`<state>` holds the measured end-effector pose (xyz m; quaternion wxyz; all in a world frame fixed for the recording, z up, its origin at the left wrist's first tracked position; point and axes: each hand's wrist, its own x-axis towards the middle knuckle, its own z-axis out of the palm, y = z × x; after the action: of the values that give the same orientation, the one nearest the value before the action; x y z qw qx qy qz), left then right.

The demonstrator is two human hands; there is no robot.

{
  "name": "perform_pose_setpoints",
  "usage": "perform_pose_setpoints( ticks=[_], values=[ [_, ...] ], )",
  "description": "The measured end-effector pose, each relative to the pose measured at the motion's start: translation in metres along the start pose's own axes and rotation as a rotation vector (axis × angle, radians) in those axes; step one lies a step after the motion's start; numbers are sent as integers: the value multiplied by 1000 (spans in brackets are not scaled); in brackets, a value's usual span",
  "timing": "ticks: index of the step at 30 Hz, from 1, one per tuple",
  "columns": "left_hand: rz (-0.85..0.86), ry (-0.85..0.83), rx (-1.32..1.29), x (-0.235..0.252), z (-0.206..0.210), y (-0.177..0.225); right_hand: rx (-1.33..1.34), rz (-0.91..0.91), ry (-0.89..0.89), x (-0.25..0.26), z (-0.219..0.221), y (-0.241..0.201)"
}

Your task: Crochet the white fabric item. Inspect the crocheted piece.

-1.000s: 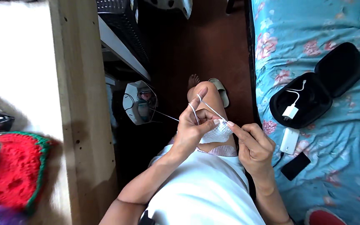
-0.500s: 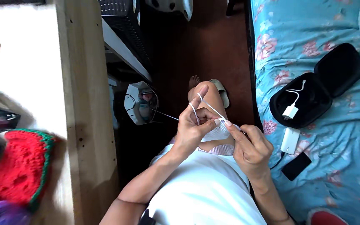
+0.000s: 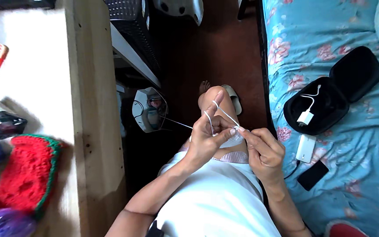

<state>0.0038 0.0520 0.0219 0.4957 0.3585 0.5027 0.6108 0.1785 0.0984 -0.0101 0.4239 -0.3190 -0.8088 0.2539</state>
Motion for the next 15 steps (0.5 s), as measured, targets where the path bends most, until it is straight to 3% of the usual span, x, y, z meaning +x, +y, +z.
perform_pose_setpoints(
  ticks=[2,6,8,10,12,15],
  values=[
    [56,7,37,-1,3,-6,32,61,-7,1,-1,-4],
    [659,122,483,-4,12,-46,-26,203,-29,9,-1,-24],
    [806,175,558,-4,15,-60,23,290,-18,13,1,-33],
    [751,201,420,-4,18,-61,186,345,22,13,5,-32],
    [507,205,144,-8,25,-47,282,291,77,11,10,-27],
    [126,151,-161,-7,20,-21,116,63,116,8,12,-15]
  ],
)
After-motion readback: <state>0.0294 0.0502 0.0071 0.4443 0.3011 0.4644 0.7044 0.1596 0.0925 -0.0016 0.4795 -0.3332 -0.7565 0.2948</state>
